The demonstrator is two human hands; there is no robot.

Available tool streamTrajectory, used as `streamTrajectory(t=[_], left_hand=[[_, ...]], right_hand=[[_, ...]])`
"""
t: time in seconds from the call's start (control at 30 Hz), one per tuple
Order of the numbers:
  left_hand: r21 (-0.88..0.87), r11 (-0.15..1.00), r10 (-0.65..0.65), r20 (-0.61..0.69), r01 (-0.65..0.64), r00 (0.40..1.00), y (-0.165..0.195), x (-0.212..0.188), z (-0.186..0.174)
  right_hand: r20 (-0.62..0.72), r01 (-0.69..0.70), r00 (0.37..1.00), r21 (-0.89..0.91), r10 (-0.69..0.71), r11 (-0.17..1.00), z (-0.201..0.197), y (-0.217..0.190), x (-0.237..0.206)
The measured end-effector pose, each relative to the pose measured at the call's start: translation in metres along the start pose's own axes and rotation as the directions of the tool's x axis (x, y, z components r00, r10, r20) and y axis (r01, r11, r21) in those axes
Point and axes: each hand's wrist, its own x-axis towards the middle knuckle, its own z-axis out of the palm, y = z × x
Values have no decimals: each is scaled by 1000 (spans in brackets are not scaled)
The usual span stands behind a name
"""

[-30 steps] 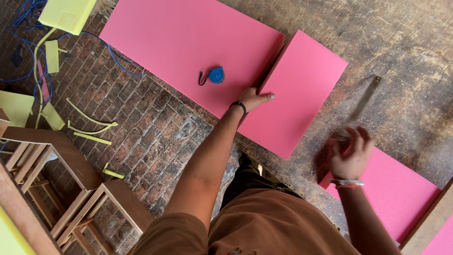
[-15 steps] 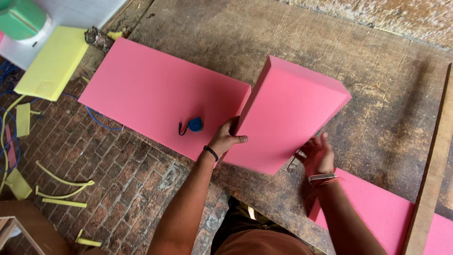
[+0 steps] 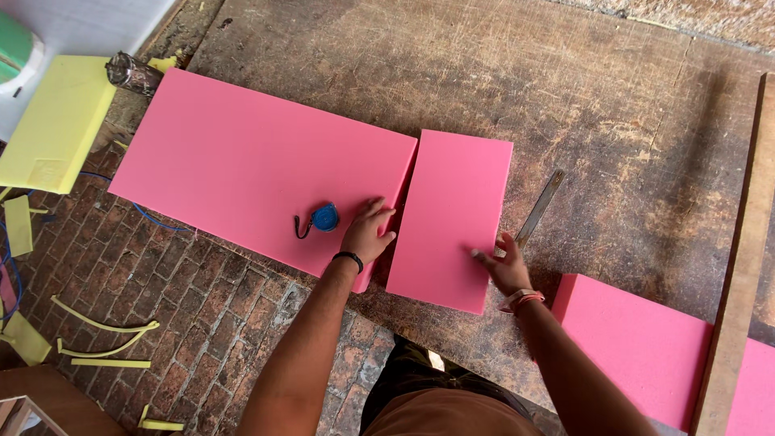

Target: The person measures a long pink foam block with a tape measure and a straightedge, marks it, and saws it into pieces by hand. They separate the cut pieces, reposition them on the workbench, apply spray adhesive to a foam piece with a glue gun, and press the pieces together.

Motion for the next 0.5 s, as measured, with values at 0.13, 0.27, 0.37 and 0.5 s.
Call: streamTrajectory(t=[0.13,0.27,0.37,0.5], left_hand=[[-148,989,-1,-75,-11,997,-8,-1,6],[-161,987,-22,-47,14,999,-8,-3,1],[-143,989,-41,-27,36,999,-4,-4,4],[-93,996,-13,-50,8,999,-3,-5,9]], right_hand=[[58,-12,998,-33,14,999,19,0,-14],[55,-76,995,-39,78,996,25,-3,-34],[32,-83,996,-86,86,993,32,0,-43],[29,-75,997,-38,77,996,48,4,-47]])
